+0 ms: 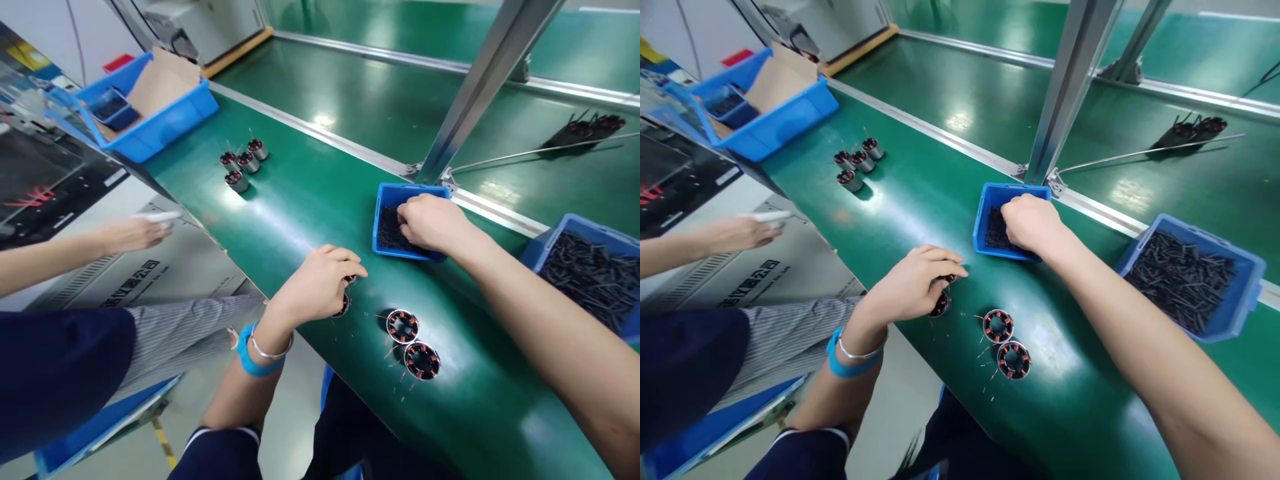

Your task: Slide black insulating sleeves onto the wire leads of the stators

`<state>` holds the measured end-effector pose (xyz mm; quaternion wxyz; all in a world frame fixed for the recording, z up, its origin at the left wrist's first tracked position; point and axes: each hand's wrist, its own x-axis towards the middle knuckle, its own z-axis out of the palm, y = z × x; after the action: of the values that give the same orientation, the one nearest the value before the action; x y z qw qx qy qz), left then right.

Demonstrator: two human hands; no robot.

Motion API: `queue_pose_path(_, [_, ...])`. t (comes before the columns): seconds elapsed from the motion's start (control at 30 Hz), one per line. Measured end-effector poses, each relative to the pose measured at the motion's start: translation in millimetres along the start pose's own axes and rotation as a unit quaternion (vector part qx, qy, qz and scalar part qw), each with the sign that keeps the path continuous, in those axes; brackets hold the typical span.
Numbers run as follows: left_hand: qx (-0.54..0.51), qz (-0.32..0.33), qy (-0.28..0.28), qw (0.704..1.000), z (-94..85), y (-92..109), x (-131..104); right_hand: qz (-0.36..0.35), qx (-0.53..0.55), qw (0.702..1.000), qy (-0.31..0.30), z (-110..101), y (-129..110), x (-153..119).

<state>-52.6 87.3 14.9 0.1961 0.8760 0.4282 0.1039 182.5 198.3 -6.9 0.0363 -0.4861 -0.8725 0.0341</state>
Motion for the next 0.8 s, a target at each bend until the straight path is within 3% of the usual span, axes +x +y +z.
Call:
queue_pose_path(0.13, [0.019, -0.059, 0.010, 0.998, 9.6, 17.3, 10.1, 0.019, 0.023, 0.998, 0.047, -18.0, -9.3, -16.6])
queue_pose_path(0.2, [0.020, -0.061, 0.023, 0.998, 16.6, 26.8, 11.6, 0.051, 0.114, 0.987, 0.098, -25.2, -18.3, -35.3])
queue_pose_path(0.27, [0.031, -0.040, 0.029, 0.998, 23.6, 33.2, 12.2, 0.084, 0.286, 0.947, 0.117, -24.6, -30.8, -61.1])
queue_pose_path(0.37, [0.025, -0.013, 0.029, 0.999, 33.0, 37.7, 12.9, 0.116, 0.511, 0.849, 0.073, -10.1, -49.6, -100.0])
queue_pose_path(0.4, [0.013, -0.016, 0.034, 0.999, 35.8, 38.4, 13.2, 0.121, 0.533, 0.835, 0.062, -3.8, -54.2, -109.4])
queue_pose_path(0.53, [-0.031, -0.071, 0.072, 0.994, 45.1, 40.4, 13.5, 0.131, 0.529, 0.837, 0.050, 15.8, -61.4, -122.2])
queue_pose_path(0.6, [-0.036, -0.084, 0.090, 0.992, 48.1, 41.4, 13.1, 0.158, 0.570, 0.803, 0.077, 20.1, -61.8, -119.6])
queue_pose_path(0.7, [-0.035, -0.093, 0.101, 0.990, 50.4, 42.7, 12.4, 0.198, 0.647, 0.728, 0.110, 22.9, -63.5, -115.9])
queue_pose_path(0.8, [-0.032, -0.099, 0.103, 0.989, 51.1, 43.9, 12.0, 0.209, 0.684, 0.691, 0.108, 24.2, -66.2, -115.6])
